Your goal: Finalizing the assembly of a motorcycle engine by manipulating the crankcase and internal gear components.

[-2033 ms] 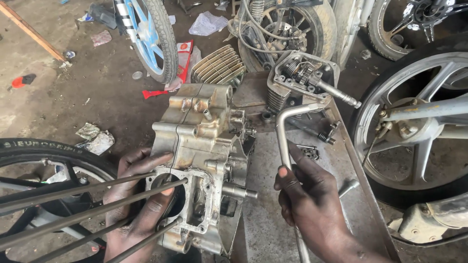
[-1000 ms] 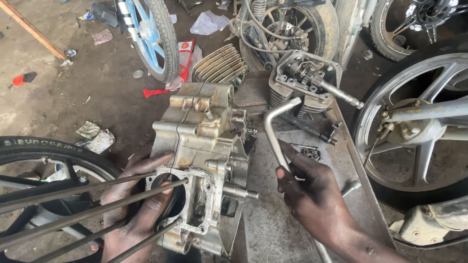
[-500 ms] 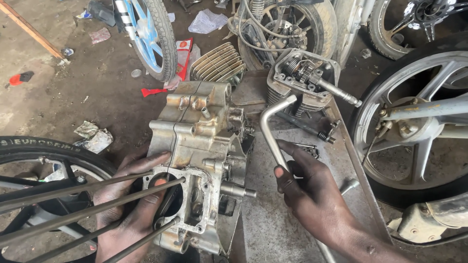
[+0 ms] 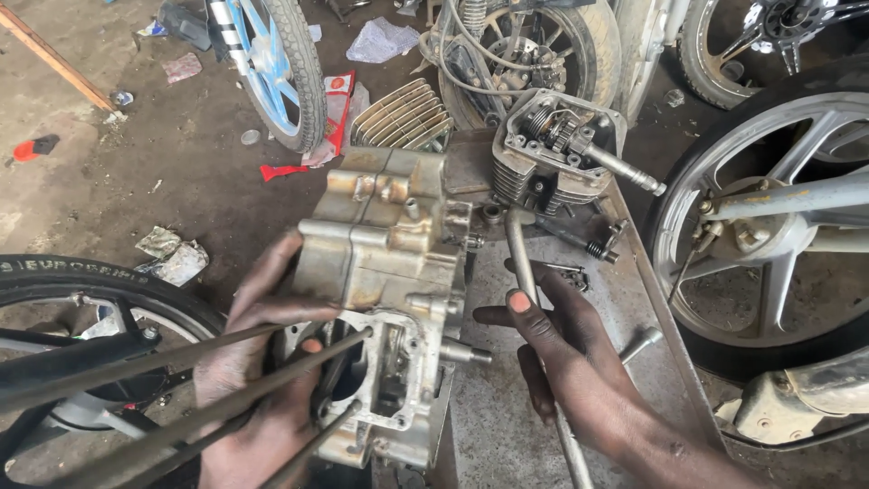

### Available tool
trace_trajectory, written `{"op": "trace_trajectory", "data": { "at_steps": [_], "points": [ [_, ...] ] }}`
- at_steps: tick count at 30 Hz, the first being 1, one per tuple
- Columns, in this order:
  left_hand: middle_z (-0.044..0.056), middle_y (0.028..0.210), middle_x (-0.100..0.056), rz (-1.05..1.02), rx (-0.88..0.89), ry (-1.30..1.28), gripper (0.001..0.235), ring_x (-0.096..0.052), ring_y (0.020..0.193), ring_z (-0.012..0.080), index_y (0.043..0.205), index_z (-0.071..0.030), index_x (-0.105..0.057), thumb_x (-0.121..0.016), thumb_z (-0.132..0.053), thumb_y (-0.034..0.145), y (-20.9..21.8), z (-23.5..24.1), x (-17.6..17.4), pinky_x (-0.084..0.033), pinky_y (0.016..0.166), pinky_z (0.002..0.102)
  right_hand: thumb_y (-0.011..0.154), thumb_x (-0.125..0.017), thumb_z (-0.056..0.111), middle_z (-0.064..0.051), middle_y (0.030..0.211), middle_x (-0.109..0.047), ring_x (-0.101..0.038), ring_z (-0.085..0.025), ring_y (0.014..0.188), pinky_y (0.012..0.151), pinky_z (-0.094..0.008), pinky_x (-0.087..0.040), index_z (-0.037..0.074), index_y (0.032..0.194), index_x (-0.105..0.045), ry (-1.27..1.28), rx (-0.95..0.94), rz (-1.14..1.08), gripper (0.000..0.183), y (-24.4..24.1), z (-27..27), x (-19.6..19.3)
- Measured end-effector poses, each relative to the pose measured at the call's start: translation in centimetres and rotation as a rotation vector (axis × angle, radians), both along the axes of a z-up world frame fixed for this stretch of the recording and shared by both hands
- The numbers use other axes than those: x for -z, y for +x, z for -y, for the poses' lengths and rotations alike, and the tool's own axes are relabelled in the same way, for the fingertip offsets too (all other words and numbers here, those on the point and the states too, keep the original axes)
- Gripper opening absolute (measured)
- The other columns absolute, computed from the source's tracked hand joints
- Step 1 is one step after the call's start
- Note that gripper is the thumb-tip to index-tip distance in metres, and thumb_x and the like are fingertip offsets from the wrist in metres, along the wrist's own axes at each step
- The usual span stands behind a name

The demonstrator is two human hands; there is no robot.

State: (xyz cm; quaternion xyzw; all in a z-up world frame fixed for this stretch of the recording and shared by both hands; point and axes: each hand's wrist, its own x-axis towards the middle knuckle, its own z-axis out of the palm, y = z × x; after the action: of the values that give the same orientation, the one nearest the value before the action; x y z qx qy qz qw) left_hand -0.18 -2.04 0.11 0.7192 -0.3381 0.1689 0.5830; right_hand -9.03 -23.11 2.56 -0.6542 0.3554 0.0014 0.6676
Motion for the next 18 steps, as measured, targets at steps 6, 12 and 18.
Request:
{"op": "trace_trajectory", "data": {
  "at_steps": [6,12,18],
  "points": [
    [0.02,0.155,-0.051,0.011,-0.002,0.055,0.02,-0.044,0.154,0.034,0.091,-0.011,-0.062,-0.047,0.002,0.089,-1.5,1.1,-0.8,-0.033,0.129,0.051,0.085,-0.054,0.054,-0.008,0.051,-0.055,-0.036,-0.014,0.031,0.028,-0.03,-0.038,0.027,0.152,-0.05,-0.006,-0.056,0.14,0.073,-1.0,0.8,1.7],
    [0.018,0.155,-0.051,-0.049,0.022,-0.032,0.014,-0.044,0.153,0.0335,0.086,-0.013,-0.058,-0.048,-0.007,0.094,-2.0,1.6,-0.5,-0.031,0.13,0.053,0.079,-0.06,0.056,-0.009,0.051,-0.049,-0.045,-0.021,0.042,0.043,-0.041,-0.046,0.035,0.167,-0.02,-0.003,-0.042,-0.047,0.098,-1.6,1.8,1.9],
    [0.02,0.158,-0.048,-0.102,0.056,0.111,0.036,-0.04,0.155,0.0326,0.077,-0.011,-0.058,-0.034,0.014,0.066,-3.3,1.7,-2.5,-0.028,0.127,0.047,0.082,-0.067,0.045,-0.004,0.05,-0.045,-0.042,-0.013,0.033,0.028,-0.029,-0.038,0.026,0.163,-0.028,0.147,-0.124,0.314,0.092,-2.2,3.1,4.5]
  ]
}}
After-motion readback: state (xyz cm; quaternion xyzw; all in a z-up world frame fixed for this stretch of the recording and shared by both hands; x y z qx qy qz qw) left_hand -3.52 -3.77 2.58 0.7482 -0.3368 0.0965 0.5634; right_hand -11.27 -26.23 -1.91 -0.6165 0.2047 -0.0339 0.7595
